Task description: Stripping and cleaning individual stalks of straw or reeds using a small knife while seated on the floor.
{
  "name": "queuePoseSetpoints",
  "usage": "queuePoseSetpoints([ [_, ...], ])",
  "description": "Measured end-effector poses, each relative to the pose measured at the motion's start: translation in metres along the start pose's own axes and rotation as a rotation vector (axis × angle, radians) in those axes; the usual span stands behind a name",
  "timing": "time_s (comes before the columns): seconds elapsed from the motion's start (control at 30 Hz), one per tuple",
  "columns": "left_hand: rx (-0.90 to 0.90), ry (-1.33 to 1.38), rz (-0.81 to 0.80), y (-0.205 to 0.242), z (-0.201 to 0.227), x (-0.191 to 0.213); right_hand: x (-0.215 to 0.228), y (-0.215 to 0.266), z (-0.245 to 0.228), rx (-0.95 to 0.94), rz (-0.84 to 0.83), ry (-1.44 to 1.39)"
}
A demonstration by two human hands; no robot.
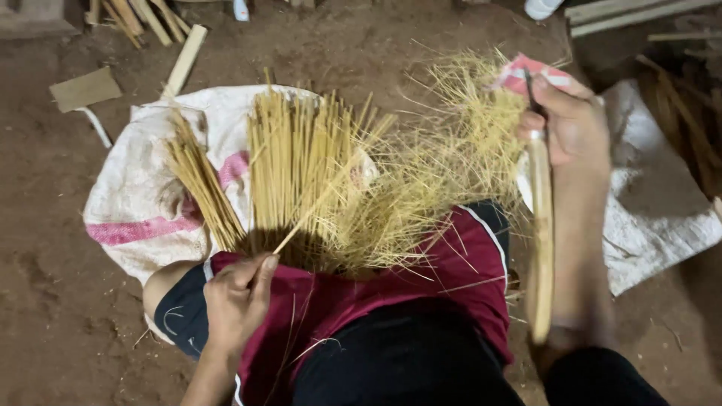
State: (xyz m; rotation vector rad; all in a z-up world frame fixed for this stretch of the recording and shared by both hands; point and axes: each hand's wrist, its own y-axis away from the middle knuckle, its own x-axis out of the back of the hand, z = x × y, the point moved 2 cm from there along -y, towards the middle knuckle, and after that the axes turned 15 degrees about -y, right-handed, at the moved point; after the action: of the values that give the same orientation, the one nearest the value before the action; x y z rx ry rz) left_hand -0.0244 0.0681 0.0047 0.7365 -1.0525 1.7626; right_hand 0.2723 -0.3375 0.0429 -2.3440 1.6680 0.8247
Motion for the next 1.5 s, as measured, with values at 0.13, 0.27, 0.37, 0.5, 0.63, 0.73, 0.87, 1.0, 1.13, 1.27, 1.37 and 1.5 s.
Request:
queuePoseSetpoints([
  [0.13,0.391,-0.106,-0.161,0.006,0.007,0.002,-0.059,0.017,0.027,-0.052,0.146,0.030],
  [0.27,0.607,-0.028,-0.199,0.001,-0.014,-0.027,-0.137,0.040,0.090,-0.335,0.107,-0.083],
  [0.37,0.692,-0.044,-0.221,0.005,-0.049,-0.044,-0.131,0.033,0.166,-0.510,-0.132,-0.087],
  [0.5,0.749,-0.184,-0.219,0.002,-0.127,-0.088,-0.163,0.025,0.186,-0.493,-0.093,0.001],
  [0.63,0.859,-0.400,-0.222,-0.005,-0.193,-0.117,-0.178,0.006,0.220,-0.493,-0.062,-0.016],
  [0.73,0.966,-0.437,-0.265,-0.005,-0.231,-0.137,-0.181,-0.021,0.265,-0.550,-0.082,-0.053],
  [0.87,1.101,-0.457,-0.375,-0.001,-0.258,-0.157,-0.204,-0.039,0.294,-0.630,-0.118,-0.072],
  [1.0,1.108,-0.448,-0.351,0.001,-0.274,-0.173,-0.236,-0.051,0.305,-0.643,-0.140,-0.072],
  [1.13,1.093,-0.445,-0.359,-0.007,-0.266,-0.176,-0.262,-0.071,0.321,-0.625,-0.116,-0.080],
  [1.27,0.975,-0.460,-0.386,-0.013,-0.246,-0.181,-0.272,-0.083,0.348,-0.636,-0.088,-0.031],
  [1.37,0.815,-0.339,-0.423,-0.020,-0.219,-0.182,-0.277,-0.084,0.351,-0.644,-0.075,-0.017],
  [1.5,0.650,-0.326,-0.547,-0.020,-0.196,-0.215,-0.257,-0.100,0.350,-0.639,-0.054,0.001],
])
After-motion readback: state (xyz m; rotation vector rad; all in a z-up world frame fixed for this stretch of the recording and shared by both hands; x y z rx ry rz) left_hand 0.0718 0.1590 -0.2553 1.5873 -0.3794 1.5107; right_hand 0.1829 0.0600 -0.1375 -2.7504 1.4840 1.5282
